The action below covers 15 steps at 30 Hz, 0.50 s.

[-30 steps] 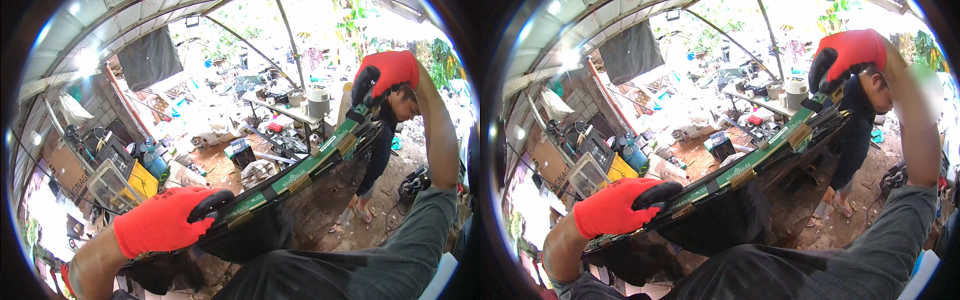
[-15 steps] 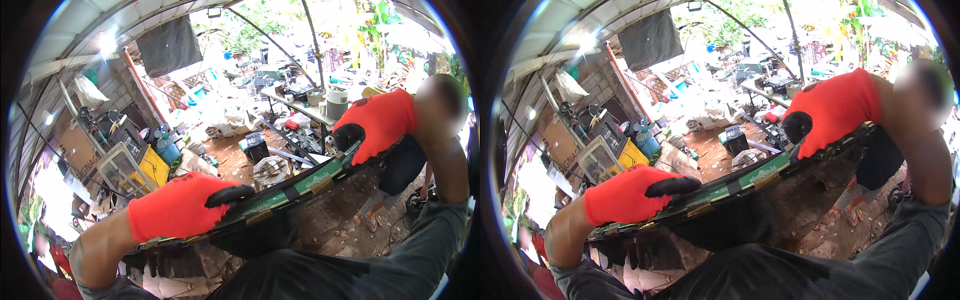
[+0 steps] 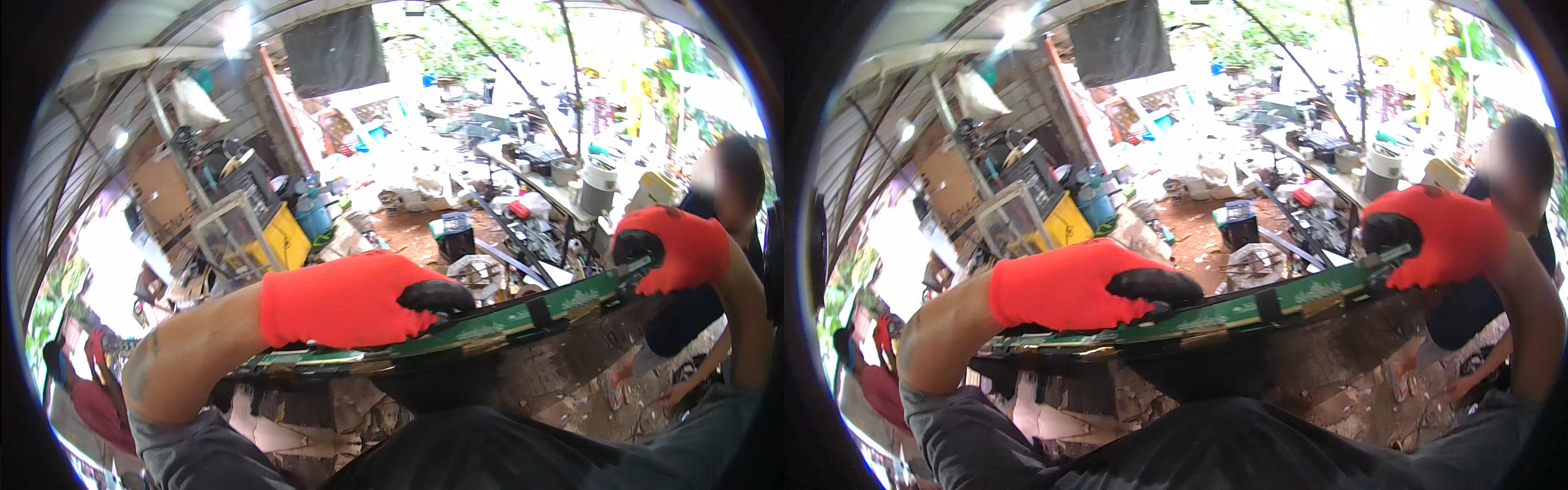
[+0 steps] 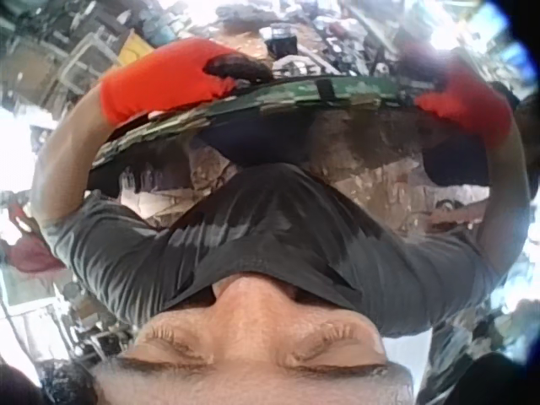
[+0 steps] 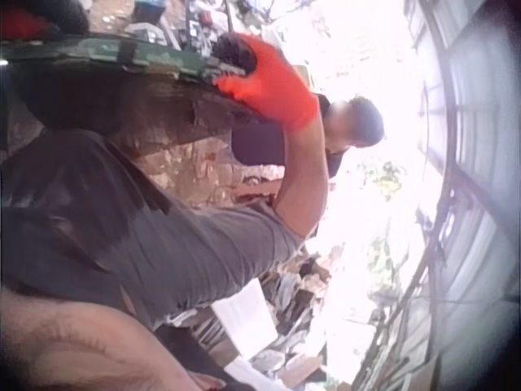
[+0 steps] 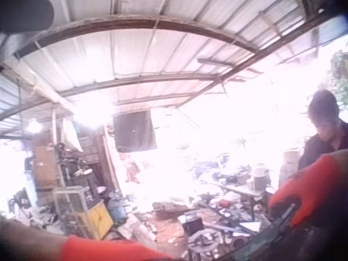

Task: The person disassembles a flat-screen television in a cluttered workshop. They use a screwdriver to remove screws from the back panel and then detach the metal frame from the screen assembly.

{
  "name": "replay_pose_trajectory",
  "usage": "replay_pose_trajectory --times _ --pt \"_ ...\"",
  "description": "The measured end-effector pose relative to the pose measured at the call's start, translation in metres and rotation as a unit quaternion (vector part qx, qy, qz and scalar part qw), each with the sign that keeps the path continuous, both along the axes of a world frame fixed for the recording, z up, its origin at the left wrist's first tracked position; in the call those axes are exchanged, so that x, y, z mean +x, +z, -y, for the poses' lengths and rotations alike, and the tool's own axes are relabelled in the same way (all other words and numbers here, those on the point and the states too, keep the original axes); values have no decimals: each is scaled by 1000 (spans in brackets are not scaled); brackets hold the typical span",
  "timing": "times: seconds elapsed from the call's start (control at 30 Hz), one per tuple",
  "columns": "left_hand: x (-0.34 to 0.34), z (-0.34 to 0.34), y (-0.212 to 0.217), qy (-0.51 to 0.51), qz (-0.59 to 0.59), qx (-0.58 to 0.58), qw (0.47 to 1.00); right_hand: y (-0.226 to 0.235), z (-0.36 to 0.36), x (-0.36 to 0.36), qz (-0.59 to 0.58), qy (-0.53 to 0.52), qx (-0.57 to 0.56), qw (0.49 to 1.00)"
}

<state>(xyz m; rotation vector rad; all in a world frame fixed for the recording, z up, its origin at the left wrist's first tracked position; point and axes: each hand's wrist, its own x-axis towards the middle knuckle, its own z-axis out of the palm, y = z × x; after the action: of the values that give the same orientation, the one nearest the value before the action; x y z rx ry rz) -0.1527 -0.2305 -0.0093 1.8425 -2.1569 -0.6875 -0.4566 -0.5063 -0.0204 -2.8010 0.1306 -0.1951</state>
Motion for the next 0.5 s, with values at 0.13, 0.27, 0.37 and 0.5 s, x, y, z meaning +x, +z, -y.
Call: replay_pose_trajectory --times 0.13,0.27,0.37,0.5 --pt "9 -15 1 19 -23 -1 1000 -12 14 13 18 4 -15 1000" --pt "21 -32 -1 6 -36 -24 999 -8 13 19 14 13 -6 1000" --pt "22 -39 8 23 -19 1 1000 -11 24 20 7 39 -19 999" --pt "21 -44 16 -4 85 -8 996 -4 25 27 -44 65 4 997"
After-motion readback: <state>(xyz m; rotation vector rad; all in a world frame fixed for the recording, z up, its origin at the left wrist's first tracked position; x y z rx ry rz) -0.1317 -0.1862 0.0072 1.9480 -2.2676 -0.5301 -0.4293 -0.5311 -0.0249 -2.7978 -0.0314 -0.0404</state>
